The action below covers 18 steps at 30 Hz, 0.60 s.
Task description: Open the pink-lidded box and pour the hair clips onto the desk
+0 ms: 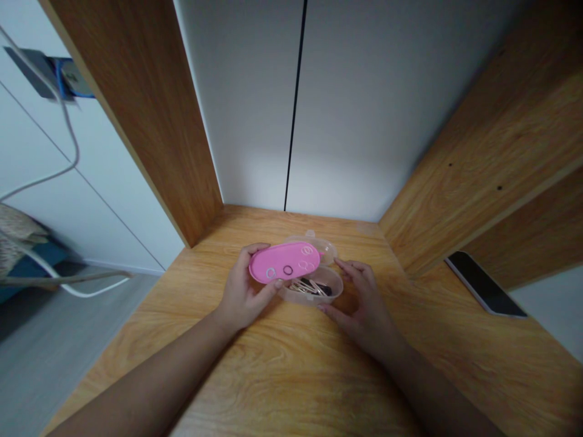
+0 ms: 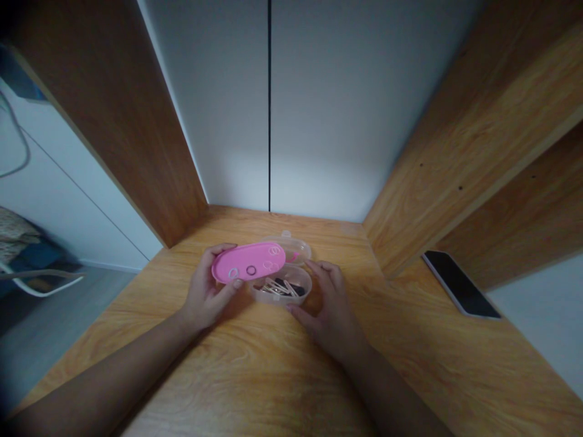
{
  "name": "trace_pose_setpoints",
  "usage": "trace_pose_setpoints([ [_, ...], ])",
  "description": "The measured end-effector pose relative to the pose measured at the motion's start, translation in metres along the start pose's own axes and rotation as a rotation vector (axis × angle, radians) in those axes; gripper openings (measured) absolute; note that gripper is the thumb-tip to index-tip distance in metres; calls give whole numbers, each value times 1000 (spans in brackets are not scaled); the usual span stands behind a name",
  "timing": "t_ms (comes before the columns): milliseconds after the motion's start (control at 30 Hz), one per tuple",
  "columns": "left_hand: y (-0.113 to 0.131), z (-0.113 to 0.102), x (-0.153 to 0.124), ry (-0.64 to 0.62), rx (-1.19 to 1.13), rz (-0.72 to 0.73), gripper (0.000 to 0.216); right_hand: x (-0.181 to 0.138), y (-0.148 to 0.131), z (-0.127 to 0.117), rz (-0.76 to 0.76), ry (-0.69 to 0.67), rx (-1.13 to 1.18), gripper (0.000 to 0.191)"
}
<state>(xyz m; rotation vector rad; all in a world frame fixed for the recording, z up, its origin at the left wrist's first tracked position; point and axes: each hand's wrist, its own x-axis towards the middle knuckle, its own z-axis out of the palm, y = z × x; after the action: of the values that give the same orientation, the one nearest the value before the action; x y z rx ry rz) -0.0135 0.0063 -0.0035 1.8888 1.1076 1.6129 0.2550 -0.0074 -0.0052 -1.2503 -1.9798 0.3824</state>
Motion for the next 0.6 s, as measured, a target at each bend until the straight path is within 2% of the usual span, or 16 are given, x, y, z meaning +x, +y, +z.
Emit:
trace_pose_setpoints([
  [133, -4, 7, 7, 209, -172, -208, 46, -1, 3, 2, 78, -95, 85, 90],
  [233, -5, 10, 16, 314, -453, -416, 46, -1, 4, 2, 123, -141, 103, 89],
  [367, -4, 6, 26, 336, -750, -629, 49, 0, 2, 1, 159, -112, 76, 79],
  [500, -6, -1, 28, 349, -865, -753, 40, 3, 5, -1, 238, -23, 48, 79],
  [600, -9, -3, 28, 367, -847, -806, 30, 6, 7, -3, 299, 37, 30, 80],
])
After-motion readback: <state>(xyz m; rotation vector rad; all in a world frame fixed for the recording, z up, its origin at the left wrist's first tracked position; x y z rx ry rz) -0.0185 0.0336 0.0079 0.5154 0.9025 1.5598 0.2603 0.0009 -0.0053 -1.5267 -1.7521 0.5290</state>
